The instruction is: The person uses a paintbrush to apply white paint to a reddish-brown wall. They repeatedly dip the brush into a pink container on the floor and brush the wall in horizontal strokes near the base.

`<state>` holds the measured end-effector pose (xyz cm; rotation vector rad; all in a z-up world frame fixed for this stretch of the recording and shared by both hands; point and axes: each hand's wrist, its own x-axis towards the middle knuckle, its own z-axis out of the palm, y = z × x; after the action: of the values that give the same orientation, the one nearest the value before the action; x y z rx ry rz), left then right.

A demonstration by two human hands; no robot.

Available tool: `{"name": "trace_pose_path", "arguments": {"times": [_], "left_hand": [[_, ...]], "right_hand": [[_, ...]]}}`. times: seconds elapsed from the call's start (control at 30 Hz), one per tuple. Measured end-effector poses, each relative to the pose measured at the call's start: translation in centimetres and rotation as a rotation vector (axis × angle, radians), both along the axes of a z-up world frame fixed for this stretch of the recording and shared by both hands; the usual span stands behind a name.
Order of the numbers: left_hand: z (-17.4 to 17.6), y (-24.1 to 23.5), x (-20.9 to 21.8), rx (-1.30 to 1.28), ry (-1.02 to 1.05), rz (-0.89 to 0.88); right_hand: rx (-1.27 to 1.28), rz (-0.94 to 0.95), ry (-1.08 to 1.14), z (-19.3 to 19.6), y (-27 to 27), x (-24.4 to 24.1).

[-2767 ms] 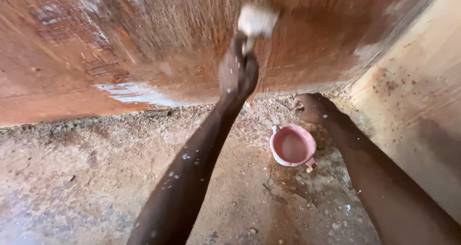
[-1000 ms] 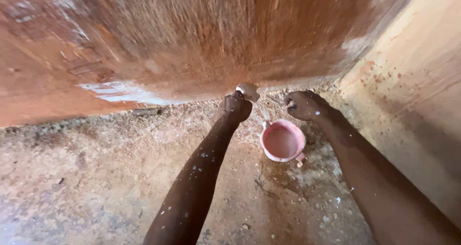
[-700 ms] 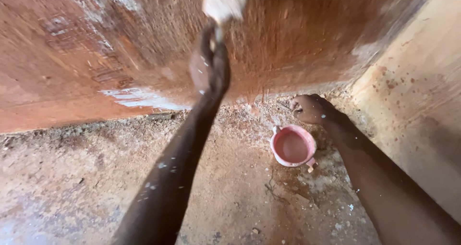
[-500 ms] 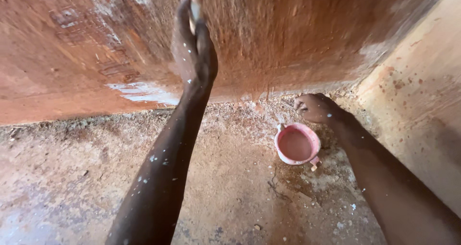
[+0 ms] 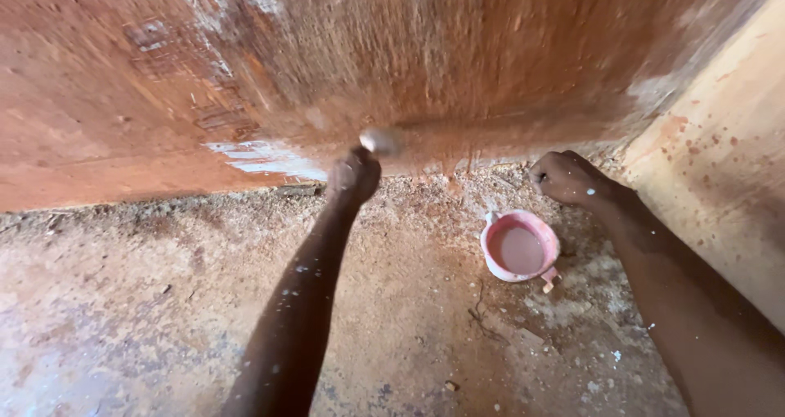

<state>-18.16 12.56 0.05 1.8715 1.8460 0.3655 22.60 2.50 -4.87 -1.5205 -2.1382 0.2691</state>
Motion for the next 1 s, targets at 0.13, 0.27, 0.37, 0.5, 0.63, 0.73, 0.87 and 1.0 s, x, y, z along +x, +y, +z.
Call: {"name": "trace_pose_path", "arguments": {"times": [0.13, 0.27, 0.37, 0.5, 0.63, 0.73, 0.87, 1.0], "left_hand": [[6.4, 0.2, -1.5, 0.677, -0.437, 0.010], [11.3, 0.8, -3.5, 0.816, -0.638, 0.025], [12.4, 1.5, -4.0, 1.027, -0.796, -0.097], [9.5, 2.8, -3.7, 0.977, -0.458, 0.006], [1.9, 2.3, -4.3, 0.265, -0.202, 0.180], [-2.9, 1.8, -6.4, 0.120, 0.039, 0.090], [-2.9, 1.3, -8.8, 0.074, 0.248, 0.078], [3.0, 1.3, -9.1, 0.119, -0.111, 0.324]], "right_hand": [[-0.143, -0.006, 0.007, -0.5, 0.4, 0.3], [-0.501, -0.182, -0.173, -0.6, 0.9, -0.5], [-0.417, -0.106, -0.059, -0.4, 1.1, -0.8], [-0.446, -0.159, -0.025, -0.9, 0.9, -0.8], [-0.516, -0.186, -0.056, -1.9, 1.0, 0.3], [-0.456, -0.105, -0.016, -3.4, 0.6, 2.0], [-0.406, -0.051, -0.057, -5.0, 1.1, 3.2], [-0.474, -0.118, -0.148, -5.3, 1.5, 3.0]]}}
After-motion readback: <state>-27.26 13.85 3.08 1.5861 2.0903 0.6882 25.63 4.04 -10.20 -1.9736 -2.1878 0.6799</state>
